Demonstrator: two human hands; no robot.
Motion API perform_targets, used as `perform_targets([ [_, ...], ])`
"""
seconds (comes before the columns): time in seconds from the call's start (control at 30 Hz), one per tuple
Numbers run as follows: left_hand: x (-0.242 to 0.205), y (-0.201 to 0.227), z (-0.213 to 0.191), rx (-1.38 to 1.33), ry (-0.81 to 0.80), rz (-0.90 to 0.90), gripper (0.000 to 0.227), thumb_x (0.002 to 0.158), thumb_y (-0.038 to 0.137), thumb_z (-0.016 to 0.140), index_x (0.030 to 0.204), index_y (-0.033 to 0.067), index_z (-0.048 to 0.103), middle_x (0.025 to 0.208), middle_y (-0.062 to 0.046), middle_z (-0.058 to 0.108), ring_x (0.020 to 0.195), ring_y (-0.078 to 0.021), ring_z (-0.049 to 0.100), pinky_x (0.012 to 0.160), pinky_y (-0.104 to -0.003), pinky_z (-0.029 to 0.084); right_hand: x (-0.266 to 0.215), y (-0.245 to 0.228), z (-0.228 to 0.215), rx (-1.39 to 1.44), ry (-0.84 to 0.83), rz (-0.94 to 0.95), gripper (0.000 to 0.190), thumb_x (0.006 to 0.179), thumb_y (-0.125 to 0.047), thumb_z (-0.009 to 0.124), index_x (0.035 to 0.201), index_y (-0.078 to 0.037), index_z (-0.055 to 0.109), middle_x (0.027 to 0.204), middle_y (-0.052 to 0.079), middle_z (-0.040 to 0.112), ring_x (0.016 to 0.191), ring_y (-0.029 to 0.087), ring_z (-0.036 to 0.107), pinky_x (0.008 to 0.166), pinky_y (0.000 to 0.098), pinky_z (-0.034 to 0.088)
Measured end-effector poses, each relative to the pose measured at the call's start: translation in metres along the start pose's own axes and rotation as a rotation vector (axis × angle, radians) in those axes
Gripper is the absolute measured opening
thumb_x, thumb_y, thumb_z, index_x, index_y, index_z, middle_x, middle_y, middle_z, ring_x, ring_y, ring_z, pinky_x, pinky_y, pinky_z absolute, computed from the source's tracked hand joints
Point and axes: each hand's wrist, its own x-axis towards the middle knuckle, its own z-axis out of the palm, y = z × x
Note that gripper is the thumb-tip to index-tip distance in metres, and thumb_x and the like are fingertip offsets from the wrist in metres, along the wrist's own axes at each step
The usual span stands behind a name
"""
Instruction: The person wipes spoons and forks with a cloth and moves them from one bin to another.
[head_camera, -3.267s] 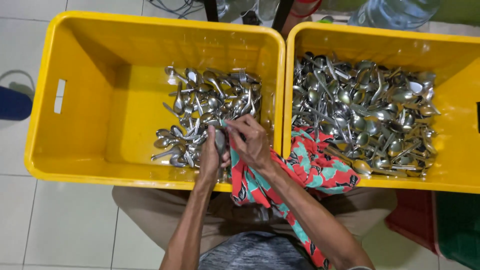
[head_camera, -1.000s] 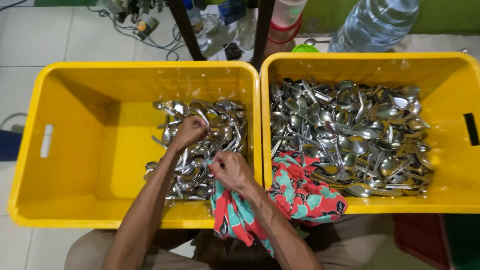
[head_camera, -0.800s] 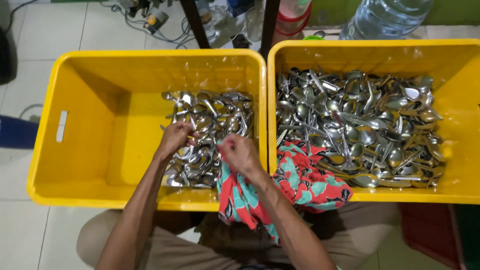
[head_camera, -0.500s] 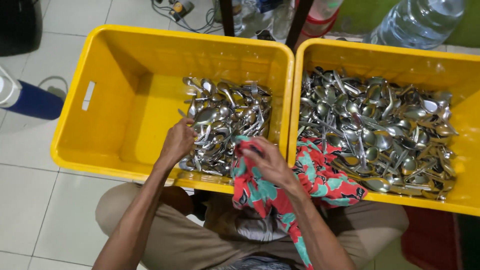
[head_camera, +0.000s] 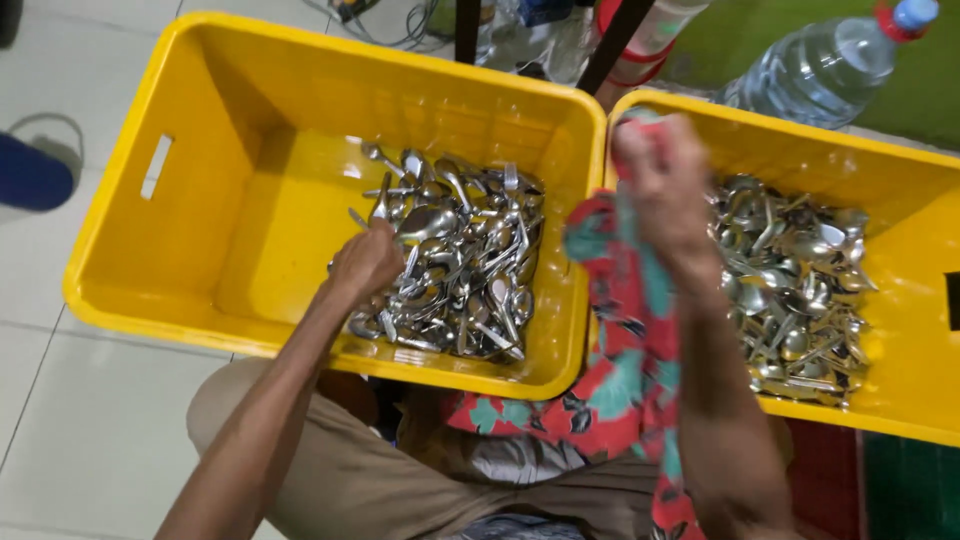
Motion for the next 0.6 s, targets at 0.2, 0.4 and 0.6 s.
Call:
perform_targets([
  [0.2,0.073,-0.064,-0.016,0.111,0.262,-0.144,0.033,0.104,0.023,0.05,0.115,0.0018,0.073,0.109,-0.032,0.07,0.102,-0.0462,0.069,0.091,-0.056,0.053,-0.039,0.087,0.119,0.163,-0.378,0.065,0.028,0.11,-0.026,0.043,0.107,-0.001,0.055,0.094,0.015,0.057,0.087,0.026,0.056,0.081,0.0434,0.05],
  [0.4,0.168,-0.199,0.035,0.228,0.12,-0.288,0.048,0.092,0.043,0.07,0.11,-0.0017,0.071,0.116,-0.027,0.068,0.111,-0.0458,0.064,0.093,-0.054,0.052,-0.042,0.063,0.122,0.132,-0.428,0.091,0.028,0.099,-0.016,0.059,0.123,-0.007,0.069,0.104,0.013,0.076,0.093,0.025,0.071,0.084,0.0391,0.057],
  [0.6,0.163,-0.203,0.048,0.369,0.016,-0.34,0.033,0.082,0.022,0.071,0.109,0.0044,0.077,0.116,-0.024,0.073,0.112,-0.0419,0.069,0.095,-0.051,0.056,-0.045,0.056,0.123,0.065,-0.303,0.077,0.027,0.097,-0.016,0.064,0.119,-0.001,0.066,0.11,0.021,0.074,0.102,0.034,0.073,0.087,0.0432,0.056],
])
